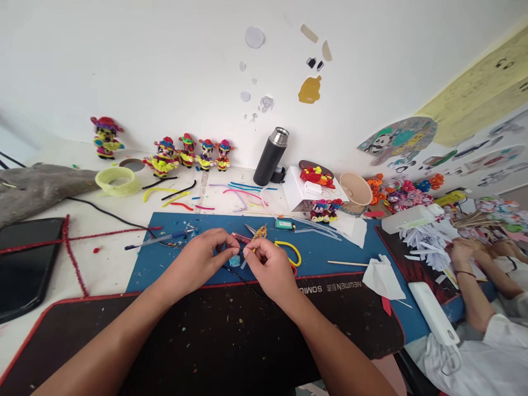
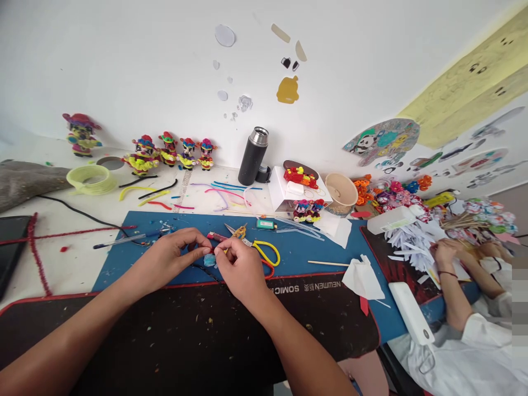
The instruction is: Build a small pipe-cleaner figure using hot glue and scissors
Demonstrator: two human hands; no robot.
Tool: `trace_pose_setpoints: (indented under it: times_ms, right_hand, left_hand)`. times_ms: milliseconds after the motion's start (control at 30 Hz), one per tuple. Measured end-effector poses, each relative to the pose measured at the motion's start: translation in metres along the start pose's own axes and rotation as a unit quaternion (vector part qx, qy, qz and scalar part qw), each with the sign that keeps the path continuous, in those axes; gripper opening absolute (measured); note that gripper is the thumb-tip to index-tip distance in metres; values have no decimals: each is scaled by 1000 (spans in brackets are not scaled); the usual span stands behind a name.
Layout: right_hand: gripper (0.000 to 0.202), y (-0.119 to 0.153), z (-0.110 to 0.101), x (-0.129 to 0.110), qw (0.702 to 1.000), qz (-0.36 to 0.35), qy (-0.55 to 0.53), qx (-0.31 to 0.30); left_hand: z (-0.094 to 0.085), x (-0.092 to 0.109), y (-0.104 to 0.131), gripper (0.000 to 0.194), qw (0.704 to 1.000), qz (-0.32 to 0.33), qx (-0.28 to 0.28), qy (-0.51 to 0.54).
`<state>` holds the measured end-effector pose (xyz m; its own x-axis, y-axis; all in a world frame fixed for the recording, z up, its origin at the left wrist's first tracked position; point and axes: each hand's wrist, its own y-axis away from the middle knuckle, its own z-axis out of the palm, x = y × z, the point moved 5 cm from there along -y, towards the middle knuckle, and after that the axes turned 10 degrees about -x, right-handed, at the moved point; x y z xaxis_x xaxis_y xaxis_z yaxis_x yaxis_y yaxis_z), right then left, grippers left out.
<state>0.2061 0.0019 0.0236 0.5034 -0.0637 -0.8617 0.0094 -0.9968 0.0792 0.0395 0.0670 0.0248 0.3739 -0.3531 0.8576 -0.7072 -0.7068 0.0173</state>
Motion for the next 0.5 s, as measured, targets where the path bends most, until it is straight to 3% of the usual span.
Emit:
trace_pose_setpoints:
  times_ms: [500]
  right_hand:
    - [17, 0, 3, -1, 1000, 8, -14, -8]
  left_hand:
    - [1, 4, 1, 23, 1000, 7, -7, 6]
